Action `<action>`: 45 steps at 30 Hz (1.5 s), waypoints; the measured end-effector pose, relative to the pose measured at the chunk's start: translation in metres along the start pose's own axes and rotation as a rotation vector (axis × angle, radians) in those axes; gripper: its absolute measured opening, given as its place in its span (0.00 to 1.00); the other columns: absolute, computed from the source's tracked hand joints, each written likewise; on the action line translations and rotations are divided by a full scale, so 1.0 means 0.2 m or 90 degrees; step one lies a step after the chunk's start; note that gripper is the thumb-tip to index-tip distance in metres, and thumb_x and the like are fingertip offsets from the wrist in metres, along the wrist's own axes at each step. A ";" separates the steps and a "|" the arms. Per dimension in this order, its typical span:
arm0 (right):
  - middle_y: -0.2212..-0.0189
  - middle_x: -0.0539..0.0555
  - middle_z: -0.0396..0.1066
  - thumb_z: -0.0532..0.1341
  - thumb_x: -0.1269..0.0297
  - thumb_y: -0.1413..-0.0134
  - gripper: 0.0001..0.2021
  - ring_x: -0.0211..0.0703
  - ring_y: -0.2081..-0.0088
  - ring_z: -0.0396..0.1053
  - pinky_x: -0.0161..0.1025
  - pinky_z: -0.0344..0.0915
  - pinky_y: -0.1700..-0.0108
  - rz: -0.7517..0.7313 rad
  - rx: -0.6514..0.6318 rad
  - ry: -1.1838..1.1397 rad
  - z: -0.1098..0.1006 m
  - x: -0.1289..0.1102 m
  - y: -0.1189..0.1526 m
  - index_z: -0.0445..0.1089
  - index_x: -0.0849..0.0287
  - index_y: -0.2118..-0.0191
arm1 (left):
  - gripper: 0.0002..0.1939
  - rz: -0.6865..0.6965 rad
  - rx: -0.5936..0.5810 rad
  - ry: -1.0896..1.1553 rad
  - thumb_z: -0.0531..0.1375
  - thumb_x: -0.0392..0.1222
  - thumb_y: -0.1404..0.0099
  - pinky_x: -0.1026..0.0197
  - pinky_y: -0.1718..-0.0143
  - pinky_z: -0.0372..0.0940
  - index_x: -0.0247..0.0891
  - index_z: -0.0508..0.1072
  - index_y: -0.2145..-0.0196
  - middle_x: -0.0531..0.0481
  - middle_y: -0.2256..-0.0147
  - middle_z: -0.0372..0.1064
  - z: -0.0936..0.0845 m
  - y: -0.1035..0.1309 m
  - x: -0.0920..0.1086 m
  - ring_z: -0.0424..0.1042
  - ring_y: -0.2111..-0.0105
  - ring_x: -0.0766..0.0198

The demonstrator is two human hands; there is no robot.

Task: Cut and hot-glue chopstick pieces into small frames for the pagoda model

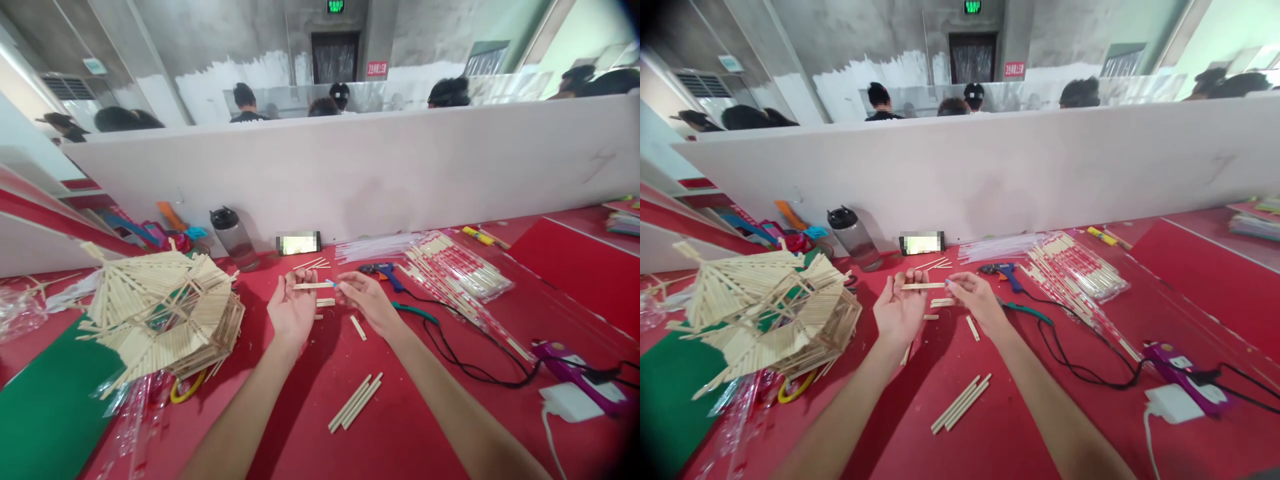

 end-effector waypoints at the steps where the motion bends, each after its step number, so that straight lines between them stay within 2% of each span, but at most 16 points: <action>1: 0.69 0.50 0.75 0.74 0.55 0.57 0.19 0.37 0.69 0.73 0.35 0.70 0.64 0.008 0.010 -0.017 0.00 0.01 -0.02 0.74 0.56 0.60 | 0.17 0.006 -0.001 0.008 0.55 0.41 0.31 0.51 0.43 0.64 0.38 0.60 0.78 0.48 0.68 0.68 0.00 0.00 0.00 0.72 0.60 0.63; 6: 0.70 0.49 0.75 0.76 0.57 0.60 0.18 0.37 0.68 0.73 0.36 0.71 0.62 0.061 -0.086 -0.098 0.13 0.07 -0.06 0.74 0.57 0.64 | 0.17 0.031 -0.040 -0.031 0.56 0.45 0.31 0.51 0.44 0.64 0.38 0.63 0.77 0.49 0.65 0.69 -0.02 0.00 -0.01 0.72 0.57 0.61; 10: 0.68 0.50 0.76 0.73 0.55 0.56 0.15 0.36 0.67 0.73 0.34 0.71 0.61 0.047 -0.049 -0.162 0.16 0.11 -0.07 0.74 0.58 0.66 | 0.18 0.014 -0.129 -0.170 0.55 0.49 0.31 0.51 0.45 0.64 0.38 0.64 0.75 0.47 0.60 0.68 -0.02 0.03 -0.05 0.70 0.54 0.58; 13: 0.68 0.50 0.75 0.73 0.53 0.56 0.17 0.38 0.66 0.74 0.35 0.71 0.61 0.045 0.003 -0.157 0.09 0.13 -0.07 0.72 0.58 0.66 | 0.17 0.009 -0.194 -0.376 0.53 0.50 0.29 0.51 0.43 0.62 0.38 0.67 0.72 0.44 0.52 0.68 -0.07 0.05 -0.02 0.68 0.49 0.54; 15: 0.70 0.49 0.74 0.72 0.52 0.55 0.19 0.39 0.69 0.74 0.36 0.71 0.64 0.035 0.021 -0.090 0.03 0.14 -0.06 0.70 0.57 0.62 | 0.13 0.033 -0.211 -0.585 0.54 0.49 0.30 0.52 0.44 0.62 0.38 0.71 0.66 0.43 0.49 0.67 -0.15 0.06 0.03 0.66 0.46 0.53; 17: 0.73 0.47 0.73 0.71 0.52 0.53 0.21 0.39 0.72 0.73 0.37 0.70 0.67 0.036 0.000 0.016 0.00 0.17 -0.03 0.66 0.55 0.57 | 0.10 0.054 -0.206 -0.823 0.57 0.47 0.31 0.52 0.45 0.61 0.40 0.72 0.58 0.44 0.52 0.68 -0.24 0.07 0.08 0.67 0.50 0.54; 19: 0.74 0.45 0.72 0.69 0.55 0.51 0.20 0.38 0.74 0.71 0.37 0.69 0.69 0.047 -0.032 0.103 -0.01 0.20 0.00 0.62 0.53 0.56 | 0.10 0.048 -0.203 -1.010 0.57 0.46 0.31 0.53 0.49 0.62 0.40 0.73 0.56 0.45 0.57 0.69 -0.33 0.08 0.11 0.68 0.54 0.55; 21: 0.72 0.45 0.71 0.67 0.58 0.48 0.17 0.37 0.74 0.70 0.36 0.67 0.70 0.061 -0.041 0.160 -0.01 0.24 0.03 0.61 0.53 0.57 | 0.11 0.030 -0.237 -1.126 0.58 0.46 0.32 0.53 0.50 0.62 0.41 0.73 0.55 0.46 0.58 0.69 -0.38 0.08 0.10 0.69 0.55 0.55; 24: 0.70 0.47 0.70 0.63 0.60 0.45 0.10 0.37 0.72 0.69 0.35 0.66 0.69 0.065 -0.061 0.234 0.01 0.26 0.06 0.63 0.55 0.61 | 0.08 0.034 -0.283 -1.217 0.59 0.45 0.33 0.55 0.54 0.63 0.40 0.74 0.61 0.46 0.60 0.69 -0.40 0.09 0.06 0.69 0.58 0.56; 28: 0.68 0.50 0.71 0.62 0.62 0.45 0.08 0.41 0.66 0.71 0.38 0.68 0.63 0.027 -0.087 0.312 0.04 0.23 0.07 0.70 0.58 0.61 | 0.08 0.028 -0.282 -1.217 0.56 0.44 0.31 0.58 0.59 0.63 0.40 0.72 0.64 0.48 0.64 0.70 -0.35 0.08 0.05 0.69 0.62 0.58; 31: 0.62 0.53 0.75 0.63 0.61 0.45 0.13 0.44 0.62 0.73 0.41 0.68 0.57 0.008 -0.079 0.305 0.03 0.22 0.07 0.72 0.58 0.54 | 0.07 -0.015 -0.255 -1.106 0.55 0.45 0.30 0.60 0.59 0.64 0.41 0.71 0.61 0.51 0.65 0.73 -0.29 0.06 0.06 0.71 0.64 0.61; 33: 0.60 0.54 0.76 0.65 0.60 0.46 0.16 0.44 0.61 0.74 0.41 0.69 0.56 0.000 -0.060 0.284 0.02 0.22 0.07 0.72 0.58 0.52 | 0.08 -0.040 -0.259 -1.013 0.57 0.45 0.31 0.62 0.58 0.65 0.42 0.73 0.59 0.51 0.62 0.75 -0.24 0.06 0.06 0.72 0.63 0.62; 37: 0.60 0.57 0.77 0.66 0.59 0.48 0.15 0.46 0.60 0.75 0.42 0.70 0.55 -0.016 -0.035 0.259 0.00 0.22 0.07 0.74 0.59 0.56 | 0.10 -0.054 -0.268 -0.933 0.58 0.44 0.32 0.62 0.54 0.65 0.44 0.77 0.55 0.51 0.57 0.77 -0.17 0.05 0.04 0.74 0.58 0.61; 45: 0.62 0.55 0.78 0.66 0.58 0.47 0.13 0.46 0.61 0.75 0.43 0.70 0.56 -0.017 -0.043 0.268 -0.01 0.21 0.08 0.75 0.57 0.57 | 0.12 -0.046 -0.248 -0.928 0.59 0.45 0.32 0.62 0.58 0.66 0.46 0.79 0.54 0.51 0.59 0.77 -0.16 0.06 0.03 0.74 0.61 0.61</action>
Point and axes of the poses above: each hand's wrist, its own y-axis away from the middle knuckle, its own z-axis out of the palm, x = y × z, the point moved 8 cm from there along -y, towards the middle knuckle
